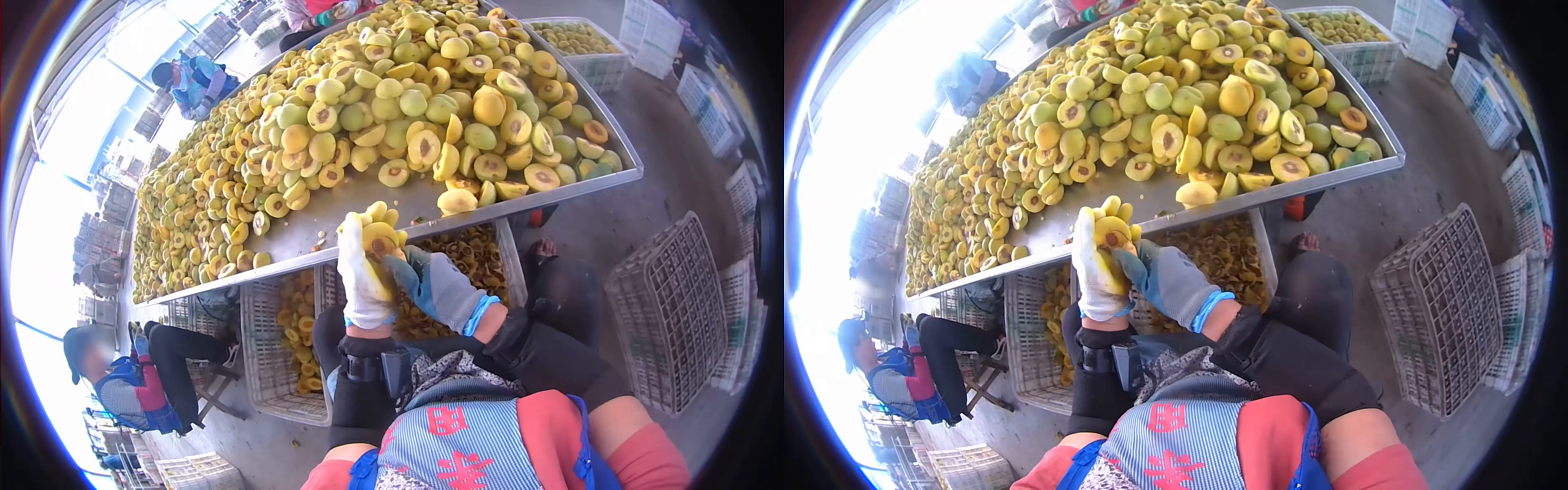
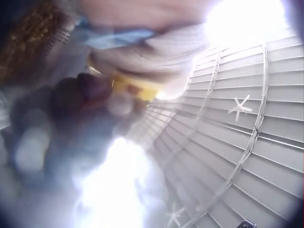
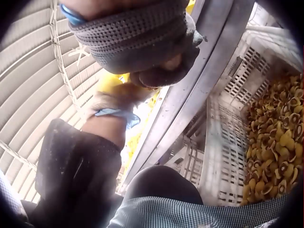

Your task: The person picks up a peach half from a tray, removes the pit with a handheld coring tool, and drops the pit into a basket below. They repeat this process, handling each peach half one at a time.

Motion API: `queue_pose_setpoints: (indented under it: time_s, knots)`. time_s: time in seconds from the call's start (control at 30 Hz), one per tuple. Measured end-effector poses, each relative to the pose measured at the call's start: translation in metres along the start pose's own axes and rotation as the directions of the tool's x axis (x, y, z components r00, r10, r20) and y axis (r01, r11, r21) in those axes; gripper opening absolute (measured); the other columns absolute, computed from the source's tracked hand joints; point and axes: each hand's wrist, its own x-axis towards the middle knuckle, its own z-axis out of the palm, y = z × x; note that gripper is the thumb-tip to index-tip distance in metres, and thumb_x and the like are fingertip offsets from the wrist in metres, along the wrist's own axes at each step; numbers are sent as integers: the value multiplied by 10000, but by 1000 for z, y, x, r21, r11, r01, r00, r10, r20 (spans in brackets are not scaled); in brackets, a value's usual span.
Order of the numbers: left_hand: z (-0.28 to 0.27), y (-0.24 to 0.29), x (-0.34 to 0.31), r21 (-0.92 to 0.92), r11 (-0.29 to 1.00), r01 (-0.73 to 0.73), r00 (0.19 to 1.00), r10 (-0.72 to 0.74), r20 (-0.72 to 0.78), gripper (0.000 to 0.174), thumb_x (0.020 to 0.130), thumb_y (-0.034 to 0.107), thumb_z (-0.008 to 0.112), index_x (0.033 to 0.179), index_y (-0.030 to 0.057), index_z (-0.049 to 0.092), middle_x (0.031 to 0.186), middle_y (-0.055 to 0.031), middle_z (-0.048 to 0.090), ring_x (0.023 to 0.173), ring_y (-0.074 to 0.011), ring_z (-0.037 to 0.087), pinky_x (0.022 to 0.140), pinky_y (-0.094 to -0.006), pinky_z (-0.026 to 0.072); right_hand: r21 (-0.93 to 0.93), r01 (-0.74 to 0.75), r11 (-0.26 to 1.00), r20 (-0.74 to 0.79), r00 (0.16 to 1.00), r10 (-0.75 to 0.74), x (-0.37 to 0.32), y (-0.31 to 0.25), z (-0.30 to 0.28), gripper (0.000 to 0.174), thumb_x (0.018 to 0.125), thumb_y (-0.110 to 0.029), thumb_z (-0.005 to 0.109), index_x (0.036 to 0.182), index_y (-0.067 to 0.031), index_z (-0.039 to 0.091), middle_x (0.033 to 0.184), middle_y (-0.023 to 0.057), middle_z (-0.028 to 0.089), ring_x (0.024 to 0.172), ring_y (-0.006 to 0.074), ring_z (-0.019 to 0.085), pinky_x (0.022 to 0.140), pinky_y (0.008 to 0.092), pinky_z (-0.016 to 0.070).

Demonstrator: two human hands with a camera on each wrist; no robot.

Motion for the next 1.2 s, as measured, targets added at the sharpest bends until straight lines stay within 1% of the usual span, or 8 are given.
queue_pose_setpoints:
  time_s: [0.53, 0.63, 0.73, 0.77, 0.87, 1.07, 1.1, 1.2]
  knots:
    - [12, -8, -7, 187, 982, -35, 999, 38, -11, 287, 1042, 373, 538, 1075, 88, 520, 1040, -112, 682, 894, -273, 699, 736, -398, 608, 256, -60, 965, 109, 993, 33, -11, 22, 9, 474, 1050, -393, 543, 1207, 41, 652, 1028, 136, 735, 963, 166, 625, 901, 340, 498]
    - [17, -5, -10, 181, 982, -59, 998, 52, 40, 290, 1048, 378, 516, 1001, 92, 502, 953, -106, 664, 806, -260, 682, 668, -385, 596, 337, 69, 939, 53, 994, -92, -7, 31, 13, 589, 1033, -539, 498, 1059, 20, 681, 849, 81, 688, 783, 156, 618, 727, 326, 526]
    - [17, -4, -5, 161, 985, -54, 991, 34, 127, 311, 1052, 382, 496, 929, 96, 491, 869, -89, 631, 731, -240, 644, 598, -365, 562, 266, -592, 761, 519, 753, 405, -11, -21, -32, 685, 975, -717, 424, 831, -75, 614, 630, -5, 519, 521, 111, 463, 478, 293, 414]
    - [11, -7, 0, 150, 987, -55, 983, 27, 184, 319, 1053, 384, 491, 908, 99, 490, 849, -83, 620, 713, -234, 630, 580, -357, 548, 294, -644, 706, 642, 680, 354, -9, -15, -31, 699, 908, -832, 367, 728, -166, 481, 550, -71, 332, 421, 77, 257, 395, 252, 242]
    - [12, -10, 3, 54, 998, -14, 964, -1, 265, 318, 1045, 382, 510, 870, 116, 493, 820, -54, 600, 697, -215, 605, 549, -341, 520, 422, -713, 560, 730, 633, 256, -12, -9, -35, 677, 908, -823, 393, 731, -175, 478, 538, -82, 299, 416, 69, 230, 403, 249, 220]
    - [18, -2, 5, -219, 950, 224, 974, -208, 96, 257, 1008, 372, 596, 889, 150, 543, 873, 0, 638, 779, -193, 638, 610, -347, 555, 5, -545, 839, 560, 696, 449, -22, -22, -49, 699, 930, -783, 407, 853, -116, 603, 617, -43, 463, 528, 115, 448, 449, 286, 391]
    - [17, -1, 9, -233, 947, 223, 975, -216, 55, 254, 1010, 371, 593, 894, 150, 550, 896, -6, 651, 803, -197, 648, 632, -347, 565, -51, -475, 878, 534, 730, 426, -25, -23, -53, 518, 1032, -555, 463, 1001, -89, 688, 799, -33, 618, 656, 74, 560, 572, 235, 468]
    - [7, 6, 8, -167, 965, 203, 978, -208, -11, 266, 1017, 379, 582, 936, 126, 582, 1016, -45, 694, 930, -224, 669, 758, -374, 584, -18, -125, 992, 318, 940, 124, -25, 38, -36, 487, 1066, -429, 489, 1083, 19, 680, 808, 29, 638, 761, 117, 534, 695, 327, 491]
